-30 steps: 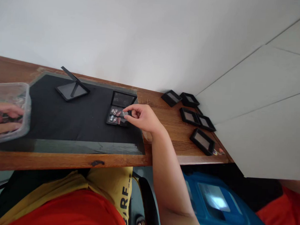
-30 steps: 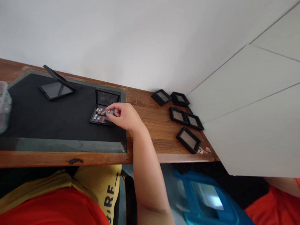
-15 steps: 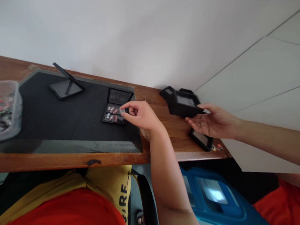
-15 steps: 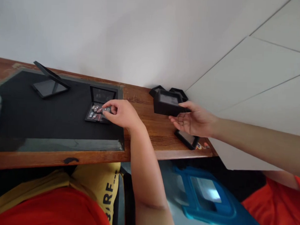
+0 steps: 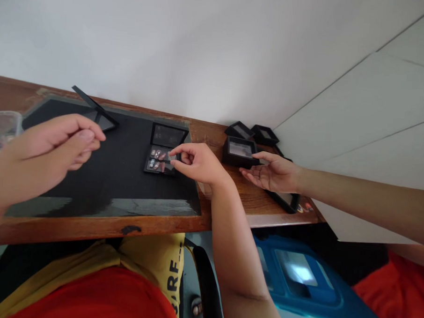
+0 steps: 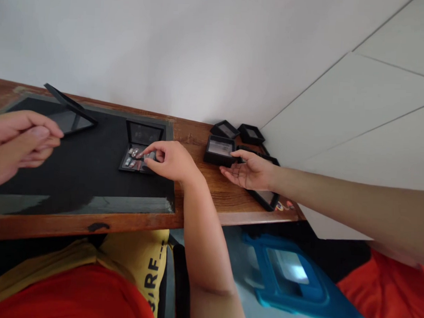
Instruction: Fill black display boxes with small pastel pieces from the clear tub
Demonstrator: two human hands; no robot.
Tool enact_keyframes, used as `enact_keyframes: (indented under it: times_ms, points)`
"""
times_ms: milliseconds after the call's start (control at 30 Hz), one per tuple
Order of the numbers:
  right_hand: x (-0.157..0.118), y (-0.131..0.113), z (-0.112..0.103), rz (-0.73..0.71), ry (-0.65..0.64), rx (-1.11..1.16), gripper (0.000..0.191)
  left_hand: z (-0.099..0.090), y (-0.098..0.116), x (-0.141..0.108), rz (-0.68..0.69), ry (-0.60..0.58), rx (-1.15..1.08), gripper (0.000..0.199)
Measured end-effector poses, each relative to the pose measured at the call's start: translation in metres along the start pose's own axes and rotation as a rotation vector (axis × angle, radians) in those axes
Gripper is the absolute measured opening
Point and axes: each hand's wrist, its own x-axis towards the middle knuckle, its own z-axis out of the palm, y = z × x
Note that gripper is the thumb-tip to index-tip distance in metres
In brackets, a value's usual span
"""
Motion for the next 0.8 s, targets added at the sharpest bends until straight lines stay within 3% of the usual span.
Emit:
enact_keyframes:
  times_ms: [33,100,167,233,333,433,500,667,800]
  points:
    - [0.0,0.0,0.0,-0.007,-0.004,-0.003,0.021,0.011,0.007,0.007,-0.052,-0.03,-0.079,0.03]
    - [0.0,0.0,0.0,-0.016,0.007,-0.015,0.02,0.036,0.018,0.023,-0.139,-0.203,-0.204,0.034]
    - [0.0,-0.001,0.0,-0.022,0.076,-0.019,0.021,0.061,0.021,0.034,-0.139,-0.34,-0.164,0.037]
    - [0.0,-0.001,-0.001,-0.033,0.186,-0.004,0.024,0.082,0.017,0.041,-0.032,-0.356,0.019,0.036]
    - [-0.001,-0.001,-0.002,-0.051,0.308,0.01,0.025,0.102,0.007,0.045,0.152,-0.28,0.342,0.024]
    - [-0.003,-0.002,-0.003,-0.06,0.349,-0.006,0.023,0.107,0.004,0.046,0.246,-0.184,0.568,0.013]
    - [-0.003,-0.003,-0.002,-0.067,0.356,-0.008,0.022,0.106,0.007,0.045,0.249,-0.153,0.683,0.017]
    - [-0.003,-0.001,0.0,-0.122,0.375,0.018,0.019,0.102,0.017,0.044,0.139,-0.299,0.887,0.036]
    - [-0.002,0.0,0.001,-0.142,0.374,0.012,0.017,0.104,0.016,0.043,0.218,-0.379,0.852,0.041]
